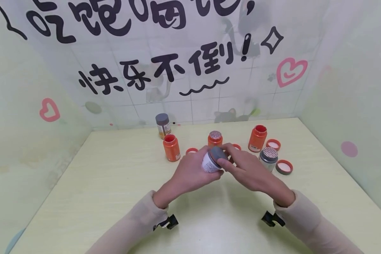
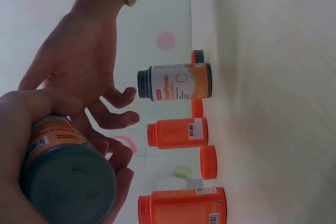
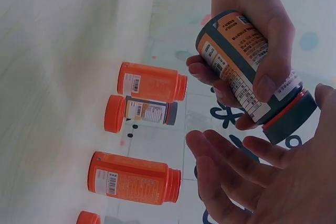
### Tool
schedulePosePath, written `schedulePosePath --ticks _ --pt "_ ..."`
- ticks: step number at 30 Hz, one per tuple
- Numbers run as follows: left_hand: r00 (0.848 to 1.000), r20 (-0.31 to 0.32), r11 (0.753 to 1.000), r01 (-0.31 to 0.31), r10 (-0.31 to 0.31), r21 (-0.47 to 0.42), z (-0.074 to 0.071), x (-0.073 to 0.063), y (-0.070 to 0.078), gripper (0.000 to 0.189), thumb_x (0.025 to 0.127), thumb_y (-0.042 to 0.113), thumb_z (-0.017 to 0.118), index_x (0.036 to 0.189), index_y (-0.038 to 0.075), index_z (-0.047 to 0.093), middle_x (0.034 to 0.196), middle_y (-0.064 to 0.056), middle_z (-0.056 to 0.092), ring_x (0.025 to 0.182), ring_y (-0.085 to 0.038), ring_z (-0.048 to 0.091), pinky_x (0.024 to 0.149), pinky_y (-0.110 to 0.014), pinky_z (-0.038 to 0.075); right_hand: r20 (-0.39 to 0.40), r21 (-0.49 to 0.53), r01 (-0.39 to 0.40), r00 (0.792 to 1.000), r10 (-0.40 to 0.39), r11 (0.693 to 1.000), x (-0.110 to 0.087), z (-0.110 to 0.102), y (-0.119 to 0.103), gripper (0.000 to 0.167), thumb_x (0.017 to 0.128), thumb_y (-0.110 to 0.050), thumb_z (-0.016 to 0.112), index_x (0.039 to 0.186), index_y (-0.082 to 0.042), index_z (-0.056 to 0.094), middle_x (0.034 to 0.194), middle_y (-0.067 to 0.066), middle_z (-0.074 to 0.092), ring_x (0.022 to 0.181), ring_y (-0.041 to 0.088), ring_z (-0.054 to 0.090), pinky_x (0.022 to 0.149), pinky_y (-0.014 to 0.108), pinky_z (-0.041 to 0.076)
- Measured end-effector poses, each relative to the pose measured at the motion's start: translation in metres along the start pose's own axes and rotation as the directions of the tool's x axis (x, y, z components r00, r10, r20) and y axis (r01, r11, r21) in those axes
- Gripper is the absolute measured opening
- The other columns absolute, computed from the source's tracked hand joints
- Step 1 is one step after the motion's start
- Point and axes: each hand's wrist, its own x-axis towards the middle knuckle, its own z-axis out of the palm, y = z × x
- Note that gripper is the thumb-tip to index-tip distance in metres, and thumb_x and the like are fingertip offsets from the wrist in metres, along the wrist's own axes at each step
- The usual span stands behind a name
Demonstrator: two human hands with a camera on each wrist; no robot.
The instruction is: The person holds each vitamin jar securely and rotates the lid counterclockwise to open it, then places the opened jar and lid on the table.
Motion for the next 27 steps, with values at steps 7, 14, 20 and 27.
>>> schedulePosePath --ticks 7,14,20,27 --pt "0.999 0.020 0.993 -0.041 0.039 0.115 0.011 -0.007 0.007 0.045 0.080 0.043 0.077 0.111 0.020 0.054 0.082 0.007 0.064 0.064 -0.006 0.058 0.052 -0.020 0.047 -0.089 -0.104 -0.019 0.996 0.010 0.994 0.000 0.007 -0.004 0.031 0.100 -0.054 0.045 0.105 -0.025 0.056 0.079 -0.010 0.059 0.067 0.009 0.054 0.057 0.027 0.045" --pt "0.998 0.010 0.961 -0.068 0.067 0.269 0.016 -0.014 0.016 0.046 0.081 0.044 0.076 0.112 0.017 0.055 0.080 0.006 0.064 0.061 -0.007 0.055 0.048 -0.020 0.042 -0.121 -0.124 -0.040 0.992 0.025 0.991 -0.001 0.012 -0.005 0.032 0.101 -0.052 0.044 0.093 -0.024 0.056 0.069 -0.009 0.054 0.061 0.009 0.050 0.053 0.026 0.041" --pt "0.988 -0.060 0.892 -0.102 0.142 0.441 0.021 -0.019 0.018 0.050 0.079 0.044 0.076 0.114 0.015 0.055 0.083 0.004 0.066 0.058 -0.010 0.055 0.046 -0.022 0.040 -0.118 -0.147 -0.088 0.990 0.071 0.985 -0.001 0.014 -0.006 0.043 0.101 -0.055 0.041 0.080 -0.021 0.056 0.061 -0.006 0.049 0.056 0.011 0.047 0.052 0.027 0.037" --pt "0.978 -0.070 0.819 -0.123 0.195 0.560 0.026 -0.022 0.018 0.054 0.081 0.046 0.074 0.118 0.011 0.055 0.084 0.001 0.066 0.060 -0.011 0.059 0.047 -0.022 0.044 -0.115 -0.132 -0.188 0.978 0.174 0.973 0.000 0.016 -0.009 0.058 0.101 -0.061 0.033 0.081 -0.019 0.067 0.062 -0.004 0.055 0.057 0.013 0.050 0.052 0.028 0.039"
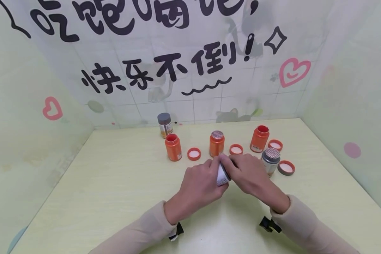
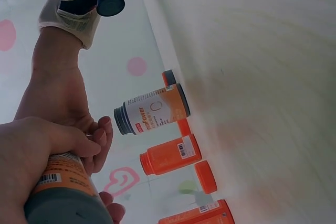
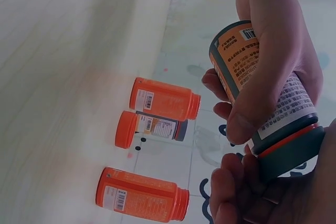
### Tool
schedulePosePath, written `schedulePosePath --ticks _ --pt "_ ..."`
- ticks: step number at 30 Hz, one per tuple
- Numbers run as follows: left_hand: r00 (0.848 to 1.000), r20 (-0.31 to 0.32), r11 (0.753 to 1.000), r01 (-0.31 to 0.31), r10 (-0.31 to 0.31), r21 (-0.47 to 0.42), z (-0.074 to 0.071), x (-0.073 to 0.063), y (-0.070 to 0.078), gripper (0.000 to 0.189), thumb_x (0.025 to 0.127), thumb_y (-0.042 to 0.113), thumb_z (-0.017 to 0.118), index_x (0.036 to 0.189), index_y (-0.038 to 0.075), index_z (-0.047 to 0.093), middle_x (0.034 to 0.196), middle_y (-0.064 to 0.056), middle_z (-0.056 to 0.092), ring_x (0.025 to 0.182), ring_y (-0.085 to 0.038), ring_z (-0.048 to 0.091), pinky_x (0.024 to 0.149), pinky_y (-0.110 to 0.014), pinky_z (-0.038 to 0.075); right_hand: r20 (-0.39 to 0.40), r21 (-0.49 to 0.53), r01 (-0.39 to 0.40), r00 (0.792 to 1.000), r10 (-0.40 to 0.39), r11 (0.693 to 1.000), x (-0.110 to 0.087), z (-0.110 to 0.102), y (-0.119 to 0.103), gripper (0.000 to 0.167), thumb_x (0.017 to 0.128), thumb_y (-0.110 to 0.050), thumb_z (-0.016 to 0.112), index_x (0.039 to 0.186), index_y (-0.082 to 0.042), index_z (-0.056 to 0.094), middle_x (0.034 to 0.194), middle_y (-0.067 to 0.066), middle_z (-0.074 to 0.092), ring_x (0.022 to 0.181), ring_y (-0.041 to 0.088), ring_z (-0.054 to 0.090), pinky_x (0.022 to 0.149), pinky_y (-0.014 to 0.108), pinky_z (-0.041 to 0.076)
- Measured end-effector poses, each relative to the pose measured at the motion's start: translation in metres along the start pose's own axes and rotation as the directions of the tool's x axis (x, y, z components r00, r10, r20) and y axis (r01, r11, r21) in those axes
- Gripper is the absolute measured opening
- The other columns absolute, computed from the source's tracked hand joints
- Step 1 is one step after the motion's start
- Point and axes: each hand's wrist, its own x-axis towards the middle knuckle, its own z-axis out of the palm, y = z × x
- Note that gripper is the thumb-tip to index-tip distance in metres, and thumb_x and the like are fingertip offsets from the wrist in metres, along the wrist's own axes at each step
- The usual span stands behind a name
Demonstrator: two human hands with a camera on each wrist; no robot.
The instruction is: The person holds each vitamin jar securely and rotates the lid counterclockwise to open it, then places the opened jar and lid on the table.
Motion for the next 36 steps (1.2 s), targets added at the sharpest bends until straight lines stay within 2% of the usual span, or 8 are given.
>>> schedulePosePath --ticks 4,7,12,21,30,33,36 --pt "1.000 -0.011 1.000 -0.007 0.007 0.028 0.002 -0.001 0.001 0.055 0.081 0.047 0.074 0.118 0.010 0.055 0.085 0.001 0.066 0.062 -0.011 0.060 0.049 -0.022 0.046 -0.009 -0.018 -0.016 1.000 0.016 1.000 0.000 0.000 0.000 0.059 0.101 -0.061 0.032 0.075 -0.020 0.066 0.058 -0.003 0.053 0.054 0.014 0.049 0.050 0.027 0.039" --pt "0.999 -0.035 0.997 -0.021 0.024 0.070 0.003 -0.002 0.001 0.053 0.081 0.047 0.074 0.116 0.010 0.056 0.084 0.000 0.065 0.061 -0.011 0.059 0.049 -0.022 0.046 0.022 -0.023 -0.043 0.999 0.043 0.999 0.000 -0.001 -0.001 0.063 0.100 -0.064 0.031 0.069 -0.020 0.064 0.056 -0.002 0.051 0.053 0.015 0.048 0.049 0.028 0.037" --pt "0.996 -0.076 0.993 -0.041 0.050 0.114 0.005 -0.003 0.000 0.053 0.081 0.046 0.074 0.115 0.010 0.056 0.083 0.000 0.064 0.060 -0.012 0.057 0.048 -0.022 0.046 0.055 -0.019 -0.082 0.995 0.083 0.996 0.001 -0.001 -0.002 0.064 0.100 -0.064 0.031 0.070 -0.019 0.065 0.057 -0.001 0.053 0.053 0.016 0.049 0.049 0.028 0.037" --pt "0.997 -0.074 0.998 -0.031 0.035 0.052 0.004 -0.002 0.000 0.058 0.081 0.047 0.076 0.120 0.009 0.055 0.088 -0.001 0.067 0.064 -0.012 0.062 0.052 -0.022 0.051 -0.093 0.003 0.004 0.996 -0.004 1.000 0.000 0.003 -0.001 0.048 0.100 -0.047 0.046 0.067 -0.020 0.069 0.051 -0.007 0.051 0.049 0.013 0.046 0.046 0.027 0.036" --pt "0.999 -0.050 1.000 -0.023 0.022 -0.021 0.003 -0.002 0.000 0.059 0.080 0.043 0.078 0.122 0.009 0.054 0.088 -0.002 0.069 0.065 -0.013 0.065 0.054 -0.023 0.053 -0.180 0.008 0.055 0.982 -0.053 0.998 -0.003 0.007 0.000 0.049 0.098 -0.042 0.050 0.055 -0.020 0.058 0.045 -0.008 0.044 0.042 0.011 0.040 0.042 0.025 0.031" --pt "0.999 -0.032 0.997 -0.009 0.007 -0.072 0.002 -0.002 0.000 0.056 0.080 0.041 0.078 0.120 0.011 0.053 0.087 -0.001 0.069 0.064 -0.012 0.064 0.053 -0.021 0.051 -0.225 -0.011 0.083 0.971 -0.084 0.996 -0.003 0.008 0.000 0.048 0.096 -0.040 0.052 0.053 -0.020 0.053 0.044 -0.008 0.042 0.041 0.011 0.038 0.041 0.025 0.029" --pt "1.000 -0.023 0.993 0.002 -0.005 -0.114 0.000 -0.002 0.000 0.052 0.079 0.039 0.078 0.115 0.011 0.053 0.084 0.001 0.067 0.061 -0.012 0.061 0.050 -0.018 0.047 -0.284 -0.035 0.134 0.949 -0.139 0.990 -0.004 0.009 0.001 0.046 0.094 -0.038 0.056 0.052 -0.020 0.049 0.044 -0.009 0.039 0.040 0.009 0.036 0.040 0.024 0.026"
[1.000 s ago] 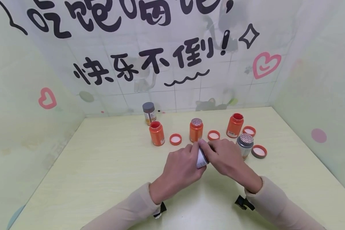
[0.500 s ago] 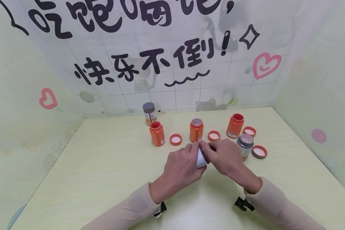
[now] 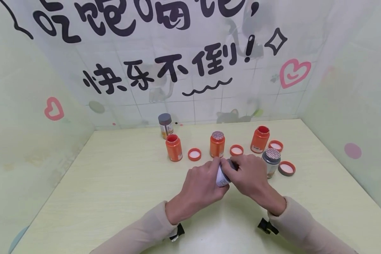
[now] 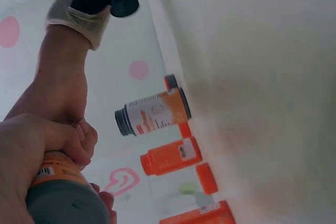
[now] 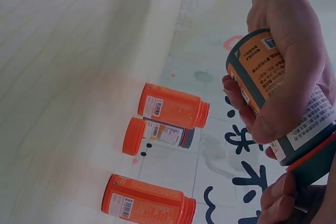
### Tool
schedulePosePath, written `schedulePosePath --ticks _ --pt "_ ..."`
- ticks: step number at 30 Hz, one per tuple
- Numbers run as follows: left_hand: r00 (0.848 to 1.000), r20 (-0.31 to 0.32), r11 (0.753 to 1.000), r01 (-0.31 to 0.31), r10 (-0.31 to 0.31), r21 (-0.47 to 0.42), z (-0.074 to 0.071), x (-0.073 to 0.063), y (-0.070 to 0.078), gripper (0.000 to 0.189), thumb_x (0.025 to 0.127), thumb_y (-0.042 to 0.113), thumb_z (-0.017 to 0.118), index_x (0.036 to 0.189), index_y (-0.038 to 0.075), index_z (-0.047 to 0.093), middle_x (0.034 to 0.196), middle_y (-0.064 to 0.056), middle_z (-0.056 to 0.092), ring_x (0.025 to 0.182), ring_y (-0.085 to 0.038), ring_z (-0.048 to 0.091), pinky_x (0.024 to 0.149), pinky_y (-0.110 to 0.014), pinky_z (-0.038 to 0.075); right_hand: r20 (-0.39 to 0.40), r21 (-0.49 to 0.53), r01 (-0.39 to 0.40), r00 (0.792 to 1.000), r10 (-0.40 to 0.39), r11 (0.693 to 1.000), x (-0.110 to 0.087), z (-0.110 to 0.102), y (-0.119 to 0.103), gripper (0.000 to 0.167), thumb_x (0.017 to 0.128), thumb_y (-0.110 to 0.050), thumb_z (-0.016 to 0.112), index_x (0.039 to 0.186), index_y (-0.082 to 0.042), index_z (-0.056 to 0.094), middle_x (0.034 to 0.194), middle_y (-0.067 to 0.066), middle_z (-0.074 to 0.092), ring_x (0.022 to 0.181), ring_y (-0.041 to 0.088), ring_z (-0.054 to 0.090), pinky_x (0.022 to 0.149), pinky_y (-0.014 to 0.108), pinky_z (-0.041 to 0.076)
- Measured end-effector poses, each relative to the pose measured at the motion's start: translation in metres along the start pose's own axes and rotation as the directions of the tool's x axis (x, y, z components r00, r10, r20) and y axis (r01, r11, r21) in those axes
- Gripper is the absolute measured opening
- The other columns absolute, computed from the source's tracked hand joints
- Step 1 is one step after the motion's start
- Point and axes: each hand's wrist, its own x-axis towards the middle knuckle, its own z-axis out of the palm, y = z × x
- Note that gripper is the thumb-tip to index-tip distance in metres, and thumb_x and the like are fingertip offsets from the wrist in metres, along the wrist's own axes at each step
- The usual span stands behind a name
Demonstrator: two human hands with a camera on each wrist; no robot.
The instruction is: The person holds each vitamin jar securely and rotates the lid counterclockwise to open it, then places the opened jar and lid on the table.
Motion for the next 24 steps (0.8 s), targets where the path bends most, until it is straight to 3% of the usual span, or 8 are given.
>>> schedulePosePath --ticks 4,7,13,19,24 --pt "1.000 -0.005 1.000 0.000 0.000 -0.010 -0.002 0.001 0.000 0.050 0.079 0.039 0.077 0.113 0.011 0.053 0.083 0.001 0.067 0.060 -0.012 0.060 0.049 -0.017 0.045 -0.009 -0.002 0.031 0.999 -0.031 1.000 0.001 -0.002 0.000 0.042 0.094 -0.036 0.056 0.055 -0.021 0.050 0.045 -0.009 0.039 0.041 0.008 0.036 0.040 0.023 0.027" --pt "1.000 -0.008 1.000 0.004 -0.005 -0.009 -0.002 0.001 -0.001 0.052 0.079 0.039 0.077 0.116 0.012 0.052 0.085 0.001 0.067 0.061 -0.012 0.061 0.051 -0.019 0.047 0.071 0.004 -0.006 0.997 0.006 1.000 0.003 -0.004 -0.001 0.043 0.097 -0.042 0.052 0.060 -0.021 0.055 0.049 -0.008 0.043 0.045 0.009 0.041 0.043 0.025 0.032" --pt "1.000 -0.028 1.000 0.006 -0.005 0.011 0.000 0.003 -0.004 0.052 0.078 0.039 0.078 0.114 0.012 0.053 0.083 0.001 0.067 0.059 -0.012 0.060 0.050 -0.021 0.047 0.234 0.005 -0.113 0.966 0.109 0.994 0.007 -0.012 0.000 0.055 0.100 -0.058 0.039 0.073 -0.020 0.068 0.055 -0.004 0.049 0.054 0.013 0.047 0.050 0.028 0.037" --pt "1.000 -0.017 1.000 0.021 -0.021 0.005 0.001 0.004 -0.005 0.054 0.077 0.040 0.079 0.114 0.013 0.052 0.083 0.002 0.066 0.058 -0.012 0.058 0.048 -0.020 0.045 0.262 -0.011 -0.126 0.957 0.125 0.992 0.011 -0.018 0.003 0.056 0.097 -0.062 0.044 0.064 -0.022 0.065 0.052 -0.003 0.046 0.053 0.014 0.045 0.051 0.028 0.035" --pt "0.999 0.001 0.998 0.045 -0.045 -0.038 0.002 0.004 -0.006 0.051 0.076 0.039 0.079 0.112 0.013 0.053 0.080 0.003 0.065 0.057 -0.011 0.056 0.047 -0.019 0.041 0.318 0.023 -0.118 0.942 0.104 0.993 0.011 -0.021 0.005 0.050 0.097 -0.060 0.047 0.068 -0.021 0.062 0.056 -0.004 0.051 0.052 0.011 0.050 0.051 0.028 0.040"
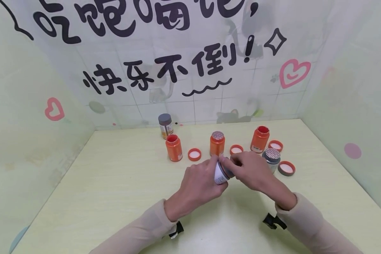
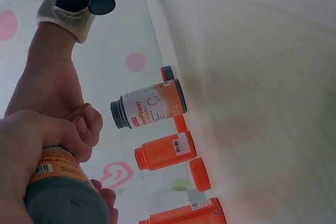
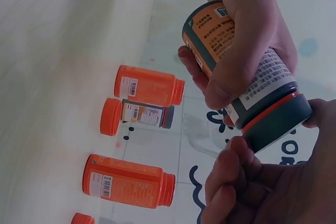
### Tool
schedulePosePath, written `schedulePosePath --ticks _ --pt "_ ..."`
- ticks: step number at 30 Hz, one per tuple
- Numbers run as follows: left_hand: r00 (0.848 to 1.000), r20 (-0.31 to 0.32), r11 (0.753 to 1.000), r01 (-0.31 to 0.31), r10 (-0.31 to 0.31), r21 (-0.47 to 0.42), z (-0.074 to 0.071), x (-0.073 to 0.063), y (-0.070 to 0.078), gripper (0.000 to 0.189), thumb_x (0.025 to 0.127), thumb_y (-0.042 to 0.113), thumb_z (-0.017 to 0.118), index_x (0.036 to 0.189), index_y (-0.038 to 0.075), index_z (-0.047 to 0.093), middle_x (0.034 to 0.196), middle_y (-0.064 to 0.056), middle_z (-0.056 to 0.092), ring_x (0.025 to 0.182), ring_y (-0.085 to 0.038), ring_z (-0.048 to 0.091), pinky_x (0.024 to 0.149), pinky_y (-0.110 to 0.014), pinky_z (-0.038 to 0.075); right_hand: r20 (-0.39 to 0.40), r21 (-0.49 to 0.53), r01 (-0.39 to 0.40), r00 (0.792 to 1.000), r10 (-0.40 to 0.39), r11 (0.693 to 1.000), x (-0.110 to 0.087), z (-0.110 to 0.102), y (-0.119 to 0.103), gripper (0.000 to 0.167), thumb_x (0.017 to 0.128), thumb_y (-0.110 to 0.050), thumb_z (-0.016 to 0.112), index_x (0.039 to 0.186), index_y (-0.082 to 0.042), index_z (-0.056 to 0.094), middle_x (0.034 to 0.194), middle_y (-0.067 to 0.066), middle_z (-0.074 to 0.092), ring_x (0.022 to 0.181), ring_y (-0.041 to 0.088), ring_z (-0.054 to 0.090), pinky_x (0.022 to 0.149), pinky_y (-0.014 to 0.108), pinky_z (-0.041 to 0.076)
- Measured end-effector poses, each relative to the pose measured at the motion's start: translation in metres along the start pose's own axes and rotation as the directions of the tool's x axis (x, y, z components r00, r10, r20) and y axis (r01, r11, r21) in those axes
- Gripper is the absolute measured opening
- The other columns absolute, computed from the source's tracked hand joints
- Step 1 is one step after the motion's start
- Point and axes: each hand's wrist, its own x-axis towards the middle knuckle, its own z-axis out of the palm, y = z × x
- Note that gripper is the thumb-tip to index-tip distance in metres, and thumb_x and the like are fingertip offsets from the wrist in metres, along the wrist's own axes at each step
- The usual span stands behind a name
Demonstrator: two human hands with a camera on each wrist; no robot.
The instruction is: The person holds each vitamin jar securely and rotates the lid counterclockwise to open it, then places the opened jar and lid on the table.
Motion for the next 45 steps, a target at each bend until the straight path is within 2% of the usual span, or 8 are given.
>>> schedulePosePath --ticks 8,13,18,22,27,31,36,45 --pt "0.999 0.030 1.000 0.021 -0.021 -0.016 0.001 0.001 -0.002 0.048 0.077 0.039 0.078 0.110 0.014 0.052 0.079 0.003 0.065 0.055 -0.010 0.054 0.046 -0.018 0.040 0.154 0.125 -0.010 0.988 -0.010 0.992 -0.001 -0.010 0.001 0.041 0.093 -0.059 0.056 0.091 -0.018 0.061 0.065 -0.002 0.061 0.054 0.016 0.061 0.052 0.032 0.049" --pt "0.998 0.051 0.999 0.028 -0.027 -0.032 0.000 0.001 -0.002 0.049 0.078 0.040 0.078 0.110 0.014 0.052 0.079 0.003 0.064 0.055 -0.009 0.052 0.046 -0.017 0.039 0.222 0.202 0.000 0.974 -0.046 0.979 -0.001 -0.015 0.003 0.034 0.094 -0.049 0.061 0.103 -0.017 0.058 0.071 0.001 0.064 0.056 0.016 0.062 0.053 0.033 0.051" --pt "0.997 0.068 0.999 0.035 -0.033 -0.035 0.001 0.002 -0.004 0.048 0.078 0.040 0.078 0.110 0.014 0.053 0.080 0.003 0.064 0.055 -0.009 0.053 0.047 -0.017 0.040 0.277 0.272 -0.021 0.959 -0.057 0.962 0.000 -0.017 0.005 0.038 0.096 -0.049 0.058 0.115 -0.016 0.058 0.079 0.003 0.067 0.058 0.018 0.064 0.054 0.035 0.051" --pt "0.996 0.083 0.999 0.037 -0.034 -0.036 0.001 0.002 -0.004 0.050 0.078 0.041 0.078 0.113 0.014 0.053 0.083 0.003 0.065 0.058 -0.010 0.054 0.048 -0.018 0.042 0.287 0.261 -0.065 0.958 -0.013 0.963 0.002 -0.017 0.005 0.043 0.097 -0.057 0.052 0.105 -0.016 0.064 0.076 0.003 0.067 0.058 0.021 0.064 0.054 0.038 0.051" --pt "0.995 0.095 0.999 0.028 -0.026 -0.019 0.002 0.001 -0.004 0.051 0.078 0.043 0.077 0.113 0.015 0.052 0.082 0.004 0.065 0.058 -0.009 0.054 0.048 -0.019 0.041 0.297 0.221 -0.073 0.955 0.004 0.973 0.003 -0.014 0.007 0.045 0.096 -0.058 0.053 0.093 -0.016 0.066 0.072 0.002 0.066 0.059 0.021 0.065 0.056 0.037 0.052" --pt "0.996 0.088 1.000 0.019 -0.017 -0.018 0.003 0.001 -0.007 0.050 0.078 0.043 0.077 0.112 0.015 0.053 0.081 0.004 0.065 0.057 -0.009 0.053 0.048 -0.019 0.040 0.313 0.265 -0.065 0.949 -0.022 0.962 0.004 -0.011 0.008 0.039 0.096 -0.053 0.056 0.101 -0.015 0.063 0.076 0.004 0.068 0.061 0.024 0.066 0.056 0.039 0.053" --pt "0.995 0.096 0.996 0.019 -0.011 -0.090 0.006 0.004 -0.014 0.049 0.078 0.042 0.078 0.112 0.015 0.054 0.079 0.004 0.063 0.058 -0.008 0.053 0.049 -0.018 0.041 0.323 0.335 -0.026 0.942 -0.089 0.942 0.003 -0.012 0.009 0.033 0.096 -0.043 0.060 0.116 -0.018 0.057 0.089 0.009 0.068 0.067 0.028 0.067 0.058 0.037 0.054" --pt "0.993 0.117 0.989 0.018 -0.001 -0.144 0.013 0.007 -0.022 0.049 0.079 0.042 0.076 0.113 0.016 0.053 0.078 0.004 0.062 0.058 -0.008 0.052 0.049 -0.019 0.041 0.348 0.334 0.061 0.919 -0.184 0.941 0.002 -0.014 0.014 0.047 0.095 -0.029 0.064 0.138 -0.029 0.046 0.111 0.006 0.063 0.076 0.023 0.069 0.064 0.035 0.057"
